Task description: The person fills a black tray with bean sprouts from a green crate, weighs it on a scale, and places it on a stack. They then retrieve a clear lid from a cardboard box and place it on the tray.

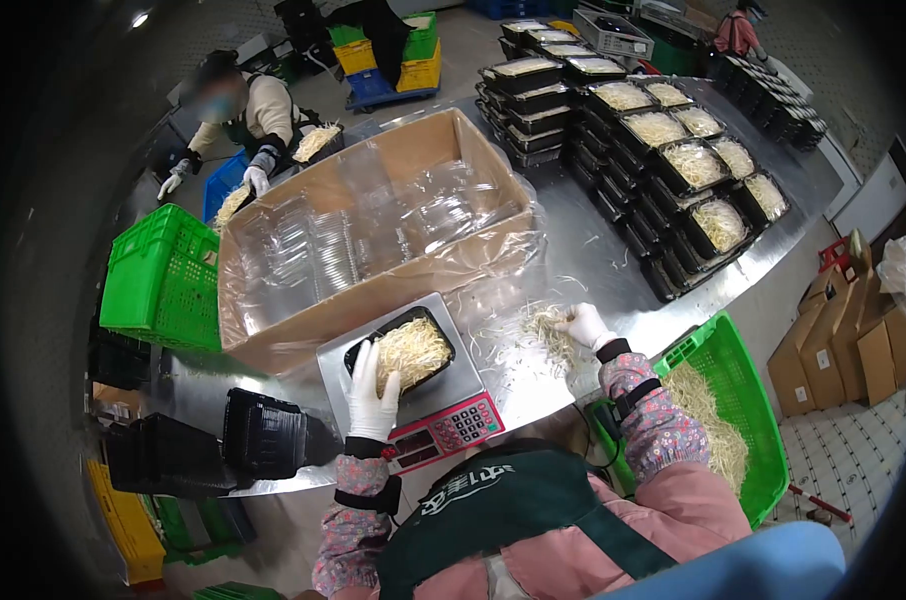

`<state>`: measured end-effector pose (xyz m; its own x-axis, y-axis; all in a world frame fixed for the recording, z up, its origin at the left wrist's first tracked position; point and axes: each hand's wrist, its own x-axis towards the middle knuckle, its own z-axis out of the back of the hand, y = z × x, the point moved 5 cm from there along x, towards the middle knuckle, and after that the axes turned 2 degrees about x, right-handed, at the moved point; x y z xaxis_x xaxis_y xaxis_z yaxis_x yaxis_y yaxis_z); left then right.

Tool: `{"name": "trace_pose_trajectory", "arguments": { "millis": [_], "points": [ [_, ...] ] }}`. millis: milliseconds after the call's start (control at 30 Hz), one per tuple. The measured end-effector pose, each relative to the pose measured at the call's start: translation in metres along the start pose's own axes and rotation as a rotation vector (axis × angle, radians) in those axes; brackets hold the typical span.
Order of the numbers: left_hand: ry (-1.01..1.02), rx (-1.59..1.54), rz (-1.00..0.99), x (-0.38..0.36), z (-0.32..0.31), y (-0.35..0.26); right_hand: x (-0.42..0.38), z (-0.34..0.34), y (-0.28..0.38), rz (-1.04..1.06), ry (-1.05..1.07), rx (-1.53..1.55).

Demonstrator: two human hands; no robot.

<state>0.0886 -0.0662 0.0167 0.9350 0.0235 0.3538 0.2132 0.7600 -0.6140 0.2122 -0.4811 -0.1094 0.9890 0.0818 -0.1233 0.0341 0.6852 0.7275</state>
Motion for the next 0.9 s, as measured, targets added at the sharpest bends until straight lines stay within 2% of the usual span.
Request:
{"name": "trace_pose_trajectory", "arguments": {
  "millis": [67, 133, 167, 233, 267, 300, 333, 400, 467, 500, 600, 667, 700, 733, 800, 833, 867, 900],
  "points": [
    [0.028, 0.059, -0.022, -0.004, 0.002, -0.003, 0.002, 0.012, 0.027, 0.046, -0.013, 0.047],
    [-0.046, -0.027, 0.053, -0.006, 0.010, 0.001, -0.002, 0.022, 0.056, -0.088, 0.060, 0.357],
    [-0.061, -0.023, 0.059, -0.007, 0.011, 0.005, 0.001, 0.024, 0.075, 0.000, 0.113, 0.382],
    [-0.204, -0.326, 0.171, -0.013, 0.016, 0.021, 0.004, 0.031, 0.119, 0.045, 0.159, 0.393],
    [-0.234, -0.311, 0.198, -0.014, 0.023, 0.015, 0.005, 0.031, 0.144, 0.069, 0.199, 0.410],
    [-0.272, -0.344, 0.211, -0.017, 0.025, 0.021, 0.009, 0.030, 0.167, 0.216, 0.206, 0.358],
    [-0.308, -0.374, 0.223, -0.021, 0.027, 0.028, 0.005, 0.031, 0.200, 0.263, 0.258, 0.336],
    [-0.338, -0.370, 0.221, -0.024, 0.040, 0.019, 0.001, 0.023, 0.259, 0.591, 0.274, 0.205],
    [-0.394, -0.537, 0.241, -0.033, 0.036, 0.040, -0.013, 0.011, 0.317, 0.881, 0.331, 0.070],
    [-0.401, -0.502, 0.275, -0.034, 0.040, 0.038, -0.021, -0.001, 0.337, 0.963, 0.331, -0.030],
    [-0.393, -0.498, 0.312, -0.042, 0.038, 0.047, -0.021, -0.076, 0.342, 1.220, 0.287, -0.187],
    [-0.402, -0.490, 0.289, -0.046, 0.044, 0.044, -0.017, -0.120, 0.333, 1.207, 0.338, -0.363],
    [-0.367, -0.410, 0.275, -0.048, 0.048, 0.044, -0.014, -0.135, 0.324, 1.149, 0.462, -0.438],
    [-0.335, -0.332, 0.265, -0.050, 0.052, 0.045, -0.015, -0.131, 0.325, 1.157, 0.472, -0.439],
    [-0.331, -0.431, 0.322, -0.060, 0.063, 0.054, -0.019, -0.096, 0.334, 1.106, 0.475, -0.146],
    [-0.350, -0.463, 0.357, -0.066, 0.068, 0.062, -0.013, -0.079, 0.334, 0.986, 0.539, -0.046],
    [-0.370, -0.495, 0.388, -0.071, 0.074, 0.070, -0.001, -0.068, 0.326, 0.976, 0.517, -0.036],
    [-0.353, -0.403, 0.374, -0.072, 0.087, 0.066, 0.011, -0.058, 0.315, 0.756, 0.608, 0.059]
  ]
}}
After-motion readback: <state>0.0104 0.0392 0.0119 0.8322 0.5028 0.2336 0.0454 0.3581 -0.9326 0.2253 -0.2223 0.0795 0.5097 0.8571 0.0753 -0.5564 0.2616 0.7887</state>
